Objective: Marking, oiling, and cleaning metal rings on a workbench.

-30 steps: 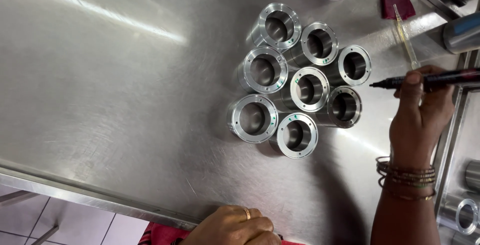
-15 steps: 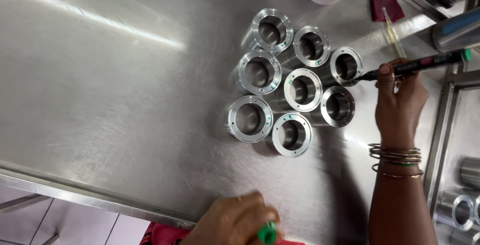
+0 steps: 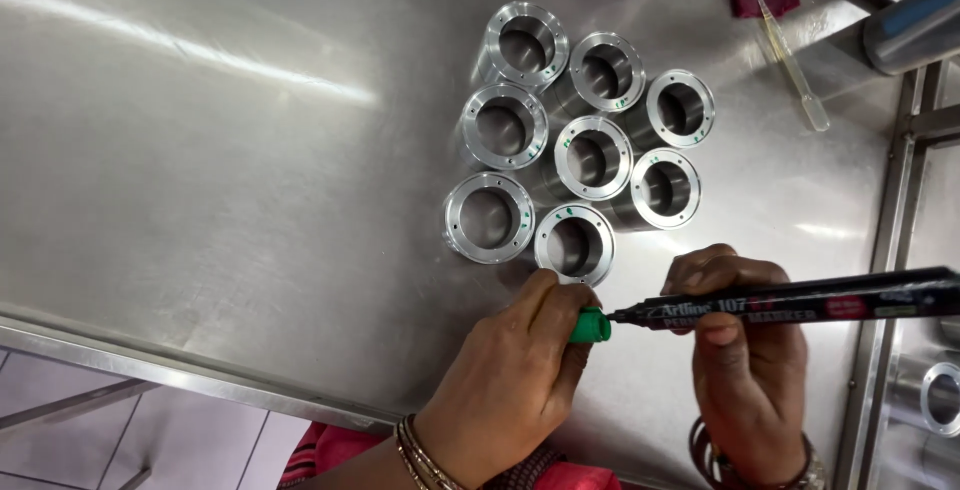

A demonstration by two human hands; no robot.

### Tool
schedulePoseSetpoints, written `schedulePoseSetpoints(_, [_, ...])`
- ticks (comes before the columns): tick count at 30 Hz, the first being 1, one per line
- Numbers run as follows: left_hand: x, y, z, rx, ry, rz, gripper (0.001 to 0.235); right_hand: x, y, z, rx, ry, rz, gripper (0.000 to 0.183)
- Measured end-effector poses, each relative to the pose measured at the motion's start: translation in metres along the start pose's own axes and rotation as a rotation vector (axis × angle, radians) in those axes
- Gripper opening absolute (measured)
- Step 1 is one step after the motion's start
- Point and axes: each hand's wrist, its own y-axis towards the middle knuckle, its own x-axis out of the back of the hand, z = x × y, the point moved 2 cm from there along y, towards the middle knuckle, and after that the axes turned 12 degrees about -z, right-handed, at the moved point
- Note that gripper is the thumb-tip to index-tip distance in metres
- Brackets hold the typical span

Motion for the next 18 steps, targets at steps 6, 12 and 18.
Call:
schedulePoseSetpoints(6, [-0.006, 0.006, -0.008, -0.047, 0.084, -0.011, 0.030, 0.000, -0.022, -0.015, 0.098, -0.030, -0.076, 0.027])
schedulePoseSetpoints(12, [-0.025, 0.009, -0.011, -0.080, 0.079, 0.094, 0.025, 0.006, -0.032, -0.028, -0.032, 0.143, -0.146, 0.029])
schedulePoseSetpoints(18, [-0.043, 0.004, -0.005, -0.072, 0.036, 0.161, 0.031, 0.026, -0.022, -0.040, -0.164, 0.114, -0.072, 0.030])
